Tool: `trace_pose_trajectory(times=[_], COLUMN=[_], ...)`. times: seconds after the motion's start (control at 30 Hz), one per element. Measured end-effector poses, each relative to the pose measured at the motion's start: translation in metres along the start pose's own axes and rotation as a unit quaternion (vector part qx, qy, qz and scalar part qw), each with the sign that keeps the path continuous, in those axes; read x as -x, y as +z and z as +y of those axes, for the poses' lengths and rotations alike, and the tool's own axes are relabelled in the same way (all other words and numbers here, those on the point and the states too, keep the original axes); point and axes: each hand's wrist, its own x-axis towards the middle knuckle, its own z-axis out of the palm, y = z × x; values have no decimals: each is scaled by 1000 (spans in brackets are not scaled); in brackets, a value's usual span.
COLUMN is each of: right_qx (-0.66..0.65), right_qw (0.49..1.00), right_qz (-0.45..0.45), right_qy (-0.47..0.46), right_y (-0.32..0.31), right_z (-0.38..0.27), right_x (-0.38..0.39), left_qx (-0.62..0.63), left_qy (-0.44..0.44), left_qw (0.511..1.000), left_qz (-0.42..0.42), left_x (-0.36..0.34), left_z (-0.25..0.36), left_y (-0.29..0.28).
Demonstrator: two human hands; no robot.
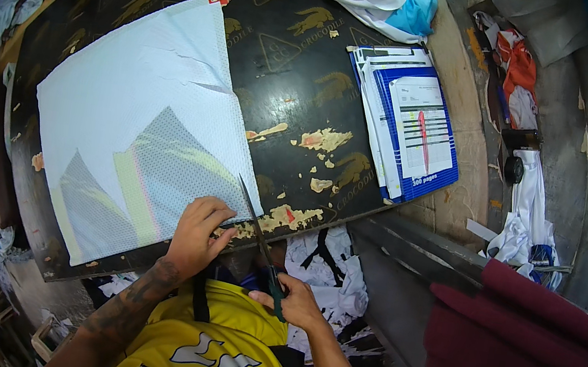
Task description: The person cuts a large white mesh fabric using shears on a cluttered table. They repeatedly align the fabric, cut along edges, and trim pieces, occasionally flipping the fabric over. The workspace contains piles of fabric and boxes.
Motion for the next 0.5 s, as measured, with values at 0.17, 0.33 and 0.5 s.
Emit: trace_pose_trajectory(times=[0.17, 0.33, 0.5], right_qx=[90, 160, 284], right_qw=[995, 987, 956], right_qz=[-16, -10, -42], right_qy=[30, -11, 52], right_y=[-29, -51, -71], right_z=[-16, -41, -71], right_x=[3, -5, -17], left_qx=[16, 21, 16], left_qy=[-12, -29, -50], left_qw=[1000, 999, 999], left_qz=[1, 10, 12], left_x=[4, 4, 5], left_z=[-2, 0, 1], left_y=[1, 0, 1])
